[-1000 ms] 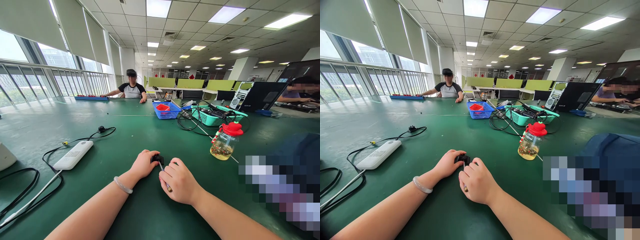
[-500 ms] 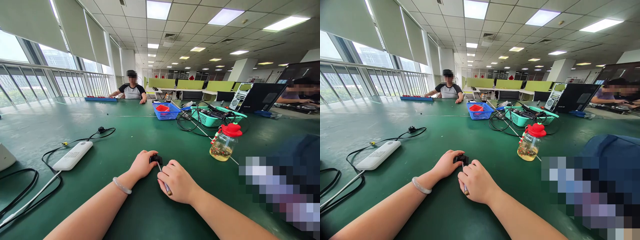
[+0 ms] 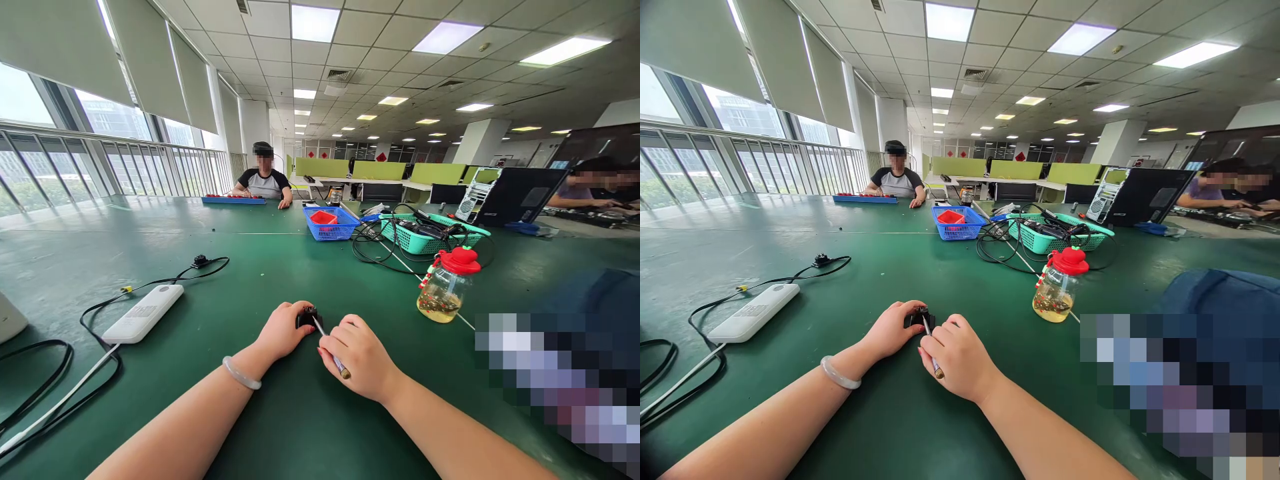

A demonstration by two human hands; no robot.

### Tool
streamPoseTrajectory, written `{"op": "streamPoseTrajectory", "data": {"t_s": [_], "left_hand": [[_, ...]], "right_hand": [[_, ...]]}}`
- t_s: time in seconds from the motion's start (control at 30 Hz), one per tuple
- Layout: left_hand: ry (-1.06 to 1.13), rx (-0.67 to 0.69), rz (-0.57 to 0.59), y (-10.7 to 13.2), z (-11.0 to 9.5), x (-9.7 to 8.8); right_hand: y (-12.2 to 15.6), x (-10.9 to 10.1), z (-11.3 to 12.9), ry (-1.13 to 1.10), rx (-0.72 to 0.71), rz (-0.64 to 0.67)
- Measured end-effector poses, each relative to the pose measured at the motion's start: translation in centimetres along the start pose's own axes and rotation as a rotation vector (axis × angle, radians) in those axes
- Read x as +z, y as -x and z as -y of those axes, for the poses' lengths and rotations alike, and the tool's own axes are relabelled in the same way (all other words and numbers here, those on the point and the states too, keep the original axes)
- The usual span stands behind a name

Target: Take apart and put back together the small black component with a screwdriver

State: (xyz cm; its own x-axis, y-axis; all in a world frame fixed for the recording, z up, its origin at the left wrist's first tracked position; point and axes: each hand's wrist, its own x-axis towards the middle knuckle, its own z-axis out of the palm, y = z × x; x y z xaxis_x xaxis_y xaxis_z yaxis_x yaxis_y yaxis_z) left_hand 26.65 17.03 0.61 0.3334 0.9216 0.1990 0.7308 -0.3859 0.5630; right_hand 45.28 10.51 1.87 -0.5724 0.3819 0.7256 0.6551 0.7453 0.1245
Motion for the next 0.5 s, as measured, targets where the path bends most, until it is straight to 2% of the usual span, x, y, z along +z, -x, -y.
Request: {"op": "streamPoseTrajectory", "data": {"t_s": [0.27,0.5], "left_hand": [[-0.064,0.014,0.029,0.2,-0.6,-0.3],[-0.088,0.055,0.041,0.3,-0.3,-0.2]], "right_hand": [[0.2,0.3,-0.7,-0.064,0.123,0.001],[0.4,0.1,-1.2,-0.282,0.427,0.043]]}}
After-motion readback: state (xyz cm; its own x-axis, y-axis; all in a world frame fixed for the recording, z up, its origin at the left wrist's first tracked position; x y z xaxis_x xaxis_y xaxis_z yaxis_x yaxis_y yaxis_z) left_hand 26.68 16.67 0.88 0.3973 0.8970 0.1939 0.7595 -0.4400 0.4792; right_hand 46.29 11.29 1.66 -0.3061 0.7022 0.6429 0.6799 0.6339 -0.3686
